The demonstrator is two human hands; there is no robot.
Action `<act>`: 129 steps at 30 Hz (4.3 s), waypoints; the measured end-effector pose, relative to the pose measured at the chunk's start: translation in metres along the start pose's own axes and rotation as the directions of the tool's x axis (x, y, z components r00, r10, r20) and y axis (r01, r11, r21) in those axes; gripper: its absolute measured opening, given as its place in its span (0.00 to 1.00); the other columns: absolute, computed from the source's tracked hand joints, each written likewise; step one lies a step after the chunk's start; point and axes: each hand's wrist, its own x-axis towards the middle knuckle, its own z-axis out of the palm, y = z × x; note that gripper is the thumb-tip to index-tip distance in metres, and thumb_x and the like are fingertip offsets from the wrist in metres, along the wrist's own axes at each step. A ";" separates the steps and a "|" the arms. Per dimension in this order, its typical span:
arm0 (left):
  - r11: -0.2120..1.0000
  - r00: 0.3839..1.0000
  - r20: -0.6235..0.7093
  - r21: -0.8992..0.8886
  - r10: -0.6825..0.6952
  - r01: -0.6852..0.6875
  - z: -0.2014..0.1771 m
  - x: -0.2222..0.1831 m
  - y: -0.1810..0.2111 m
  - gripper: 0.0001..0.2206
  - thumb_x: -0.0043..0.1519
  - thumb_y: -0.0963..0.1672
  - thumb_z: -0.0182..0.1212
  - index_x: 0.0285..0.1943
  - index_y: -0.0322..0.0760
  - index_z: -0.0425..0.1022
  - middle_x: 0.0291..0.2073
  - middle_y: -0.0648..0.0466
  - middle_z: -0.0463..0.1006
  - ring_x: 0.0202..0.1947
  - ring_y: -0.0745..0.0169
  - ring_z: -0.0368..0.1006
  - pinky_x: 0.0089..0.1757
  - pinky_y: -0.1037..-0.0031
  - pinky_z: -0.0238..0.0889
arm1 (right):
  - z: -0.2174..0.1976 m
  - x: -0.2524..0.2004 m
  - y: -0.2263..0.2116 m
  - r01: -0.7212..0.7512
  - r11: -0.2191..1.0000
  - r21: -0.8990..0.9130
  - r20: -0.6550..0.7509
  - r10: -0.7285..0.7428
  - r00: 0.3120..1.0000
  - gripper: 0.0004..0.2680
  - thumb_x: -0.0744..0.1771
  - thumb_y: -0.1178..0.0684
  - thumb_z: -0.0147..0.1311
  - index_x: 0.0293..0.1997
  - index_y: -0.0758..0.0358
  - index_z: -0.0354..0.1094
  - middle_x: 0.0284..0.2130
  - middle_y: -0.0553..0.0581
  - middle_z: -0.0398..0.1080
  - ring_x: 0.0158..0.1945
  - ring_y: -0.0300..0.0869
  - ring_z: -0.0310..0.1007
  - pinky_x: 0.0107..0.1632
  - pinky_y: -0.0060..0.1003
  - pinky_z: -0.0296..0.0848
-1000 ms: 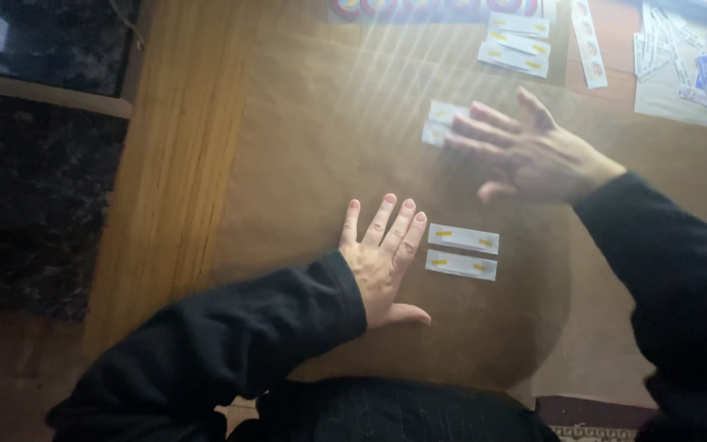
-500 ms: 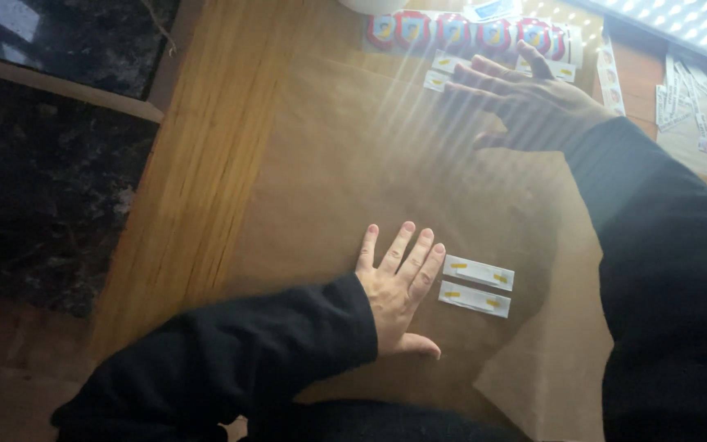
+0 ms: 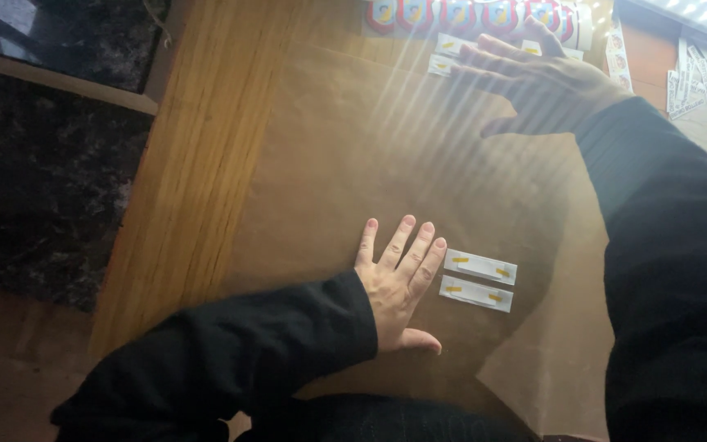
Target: Arranging small labels on a brown paper sheet, cutting them with scissors, and folding the sheet.
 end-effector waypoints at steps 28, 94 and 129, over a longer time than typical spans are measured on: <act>0.983 0.970 -0.243 0.179 -0.001 0.046 0.005 0.002 -0.011 0.59 0.42 0.75 0.60 0.78 0.44 0.55 0.73 0.52 0.64 0.74 0.51 0.57 0.65 0.43 0.47 | -0.070 -0.171 -0.247 0.002 0.993 0.119 -0.067 0.006 0.998 0.29 0.67 0.31 0.49 0.76 0.50 0.52 0.74 0.54 0.53 0.77 0.45 0.48 0.78 0.55 0.36; 0.967 0.957 -0.269 0.252 0.107 -0.038 0.009 0.001 -0.020 0.45 0.51 0.73 0.52 0.74 0.60 0.65 0.73 0.46 0.62 0.72 0.45 0.59 0.61 0.37 0.52 | -0.043 -0.208 -0.242 -0.224 0.974 -0.042 -0.017 0.224 0.974 0.29 0.67 0.24 0.39 0.77 0.42 0.54 0.72 0.49 0.58 0.72 0.40 0.57 0.73 0.50 0.36; 0.944 0.964 -0.244 0.330 0.109 -0.023 -0.003 0.000 -0.021 0.57 0.47 0.74 0.57 0.78 0.40 0.58 0.73 0.54 0.65 0.72 0.56 0.59 0.64 0.49 0.50 | 0.034 -0.502 -0.315 -0.913 0.346 0.216 -0.163 0.935 0.316 0.17 0.76 0.67 0.42 0.77 0.89 0.59 0.70 0.96 0.57 0.73 0.78 0.55 0.75 0.58 0.48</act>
